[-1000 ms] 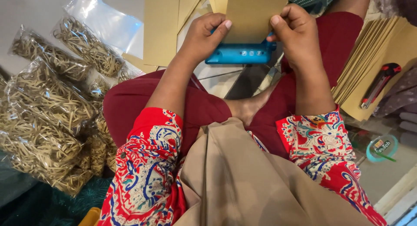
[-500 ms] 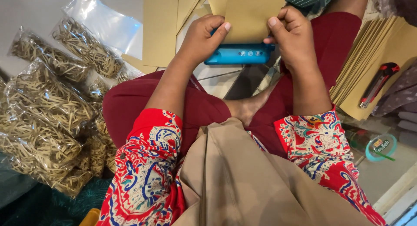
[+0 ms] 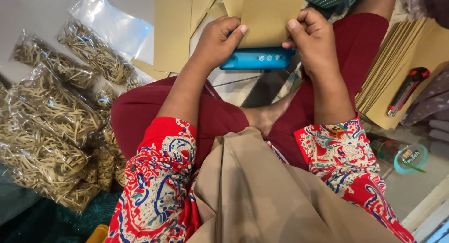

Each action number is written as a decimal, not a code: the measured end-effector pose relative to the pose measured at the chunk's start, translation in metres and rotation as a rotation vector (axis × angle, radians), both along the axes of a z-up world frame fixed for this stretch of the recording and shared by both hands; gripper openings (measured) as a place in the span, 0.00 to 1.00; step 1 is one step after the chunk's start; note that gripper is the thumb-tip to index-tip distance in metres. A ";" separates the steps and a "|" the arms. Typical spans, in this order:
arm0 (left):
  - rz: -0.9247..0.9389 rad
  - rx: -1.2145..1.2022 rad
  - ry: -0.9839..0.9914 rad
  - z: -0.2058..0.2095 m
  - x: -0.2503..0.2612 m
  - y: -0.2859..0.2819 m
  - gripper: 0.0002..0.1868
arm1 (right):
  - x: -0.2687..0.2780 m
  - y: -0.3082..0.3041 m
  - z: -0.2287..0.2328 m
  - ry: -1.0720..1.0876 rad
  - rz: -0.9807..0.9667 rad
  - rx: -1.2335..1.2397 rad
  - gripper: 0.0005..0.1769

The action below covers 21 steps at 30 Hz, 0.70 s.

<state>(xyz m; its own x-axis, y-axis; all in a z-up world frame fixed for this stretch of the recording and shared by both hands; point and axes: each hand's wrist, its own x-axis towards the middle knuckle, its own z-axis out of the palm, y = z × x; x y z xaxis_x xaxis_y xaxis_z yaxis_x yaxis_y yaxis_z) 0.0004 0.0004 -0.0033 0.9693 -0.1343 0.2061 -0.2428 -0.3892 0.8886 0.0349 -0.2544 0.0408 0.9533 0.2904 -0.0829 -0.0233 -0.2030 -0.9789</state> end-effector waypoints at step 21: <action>0.003 0.078 -0.065 -0.010 0.001 0.000 0.20 | -0.002 0.001 0.003 -0.018 0.007 -0.042 0.08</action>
<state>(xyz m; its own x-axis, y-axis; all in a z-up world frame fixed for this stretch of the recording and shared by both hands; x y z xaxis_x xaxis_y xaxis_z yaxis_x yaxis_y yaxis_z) 0.0016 0.0002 -0.0135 0.9547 -0.1493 0.2572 -0.2973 -0.4571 0.8383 0.0326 -0.2530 0.0441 0.9525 0.2941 -0.0783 -0.0045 -0.2437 -0.9699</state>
